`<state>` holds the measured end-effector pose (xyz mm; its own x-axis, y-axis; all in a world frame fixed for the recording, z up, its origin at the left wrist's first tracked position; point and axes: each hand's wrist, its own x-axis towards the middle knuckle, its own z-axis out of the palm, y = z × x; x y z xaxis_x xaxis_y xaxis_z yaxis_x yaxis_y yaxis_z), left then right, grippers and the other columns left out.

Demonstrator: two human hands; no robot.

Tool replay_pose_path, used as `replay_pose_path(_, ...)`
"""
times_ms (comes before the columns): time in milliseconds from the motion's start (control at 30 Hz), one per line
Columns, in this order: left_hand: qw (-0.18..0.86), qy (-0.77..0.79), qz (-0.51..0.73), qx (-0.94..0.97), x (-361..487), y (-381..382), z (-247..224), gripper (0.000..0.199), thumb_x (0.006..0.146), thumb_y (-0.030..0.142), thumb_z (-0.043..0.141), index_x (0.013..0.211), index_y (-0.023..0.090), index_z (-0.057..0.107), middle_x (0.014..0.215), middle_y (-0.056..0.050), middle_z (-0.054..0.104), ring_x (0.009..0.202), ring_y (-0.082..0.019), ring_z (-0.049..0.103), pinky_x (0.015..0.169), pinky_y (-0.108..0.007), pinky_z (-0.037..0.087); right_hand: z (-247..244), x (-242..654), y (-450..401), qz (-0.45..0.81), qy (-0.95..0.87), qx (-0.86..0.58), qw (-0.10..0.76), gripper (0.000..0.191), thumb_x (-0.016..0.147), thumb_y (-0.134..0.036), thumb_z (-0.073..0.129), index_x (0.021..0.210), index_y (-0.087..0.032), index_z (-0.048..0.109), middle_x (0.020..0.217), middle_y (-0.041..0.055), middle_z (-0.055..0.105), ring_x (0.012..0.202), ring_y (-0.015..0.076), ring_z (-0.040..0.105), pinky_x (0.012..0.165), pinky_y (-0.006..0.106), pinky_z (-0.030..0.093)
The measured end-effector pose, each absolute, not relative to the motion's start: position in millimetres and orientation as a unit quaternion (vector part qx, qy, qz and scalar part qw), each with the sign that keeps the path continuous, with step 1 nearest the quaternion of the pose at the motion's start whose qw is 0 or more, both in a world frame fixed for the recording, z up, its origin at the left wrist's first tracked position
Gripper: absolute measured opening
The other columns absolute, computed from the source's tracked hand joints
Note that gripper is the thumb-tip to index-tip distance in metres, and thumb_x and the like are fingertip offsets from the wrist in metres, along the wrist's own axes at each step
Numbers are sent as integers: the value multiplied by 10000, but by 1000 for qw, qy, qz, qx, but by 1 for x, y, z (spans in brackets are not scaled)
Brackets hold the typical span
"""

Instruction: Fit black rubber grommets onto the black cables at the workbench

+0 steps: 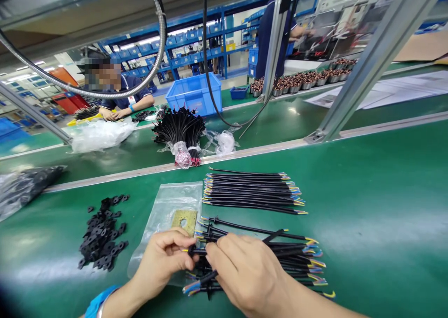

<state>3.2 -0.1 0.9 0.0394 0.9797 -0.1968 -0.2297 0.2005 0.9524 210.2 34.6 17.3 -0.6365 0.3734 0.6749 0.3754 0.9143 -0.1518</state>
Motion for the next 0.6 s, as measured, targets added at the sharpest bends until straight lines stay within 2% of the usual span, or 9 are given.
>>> replay_pose_path(133,483,480,508,527,3,-4,7,212,577,212,882,764,265,795,726,-28,682,636,-149,644,565,-245,519,13,210,30,53,-914,-215,339,242,898,-61,375,882,-151,599,689,30,579,630,154,549,585,284,442)
replay_pose_path(267,385,467,496,623,2,-7,12,234,636,212,853,849,292,795,735,-36,720,648,-154,651,605,-253,513,11,207,26,77,-914,-205,341,238,876,-42,368,866,-157,575,691,24,567,621,151,531,566,277,425)
replay_pose_path(467,402,436,481,645,5,-9,9,279,668,187,831,918,300,782,770,-41,730,664,-155,675,613,-249,525,12,203,22,71,-915,-203,342,234,872,-40,363,800,-161,551,658,22,536,584,148,493,531,271,407)
replay_pose_path(600,388,442,488,645,8,-10,7,263,685,187,819,925,288,781,780,-47,725,680,-157,677,632,-252,530,11,201,21,69,-914,-204,345,234,873,-36,367,823,-157,560,667,25,549,603,148,512,561,268,430)
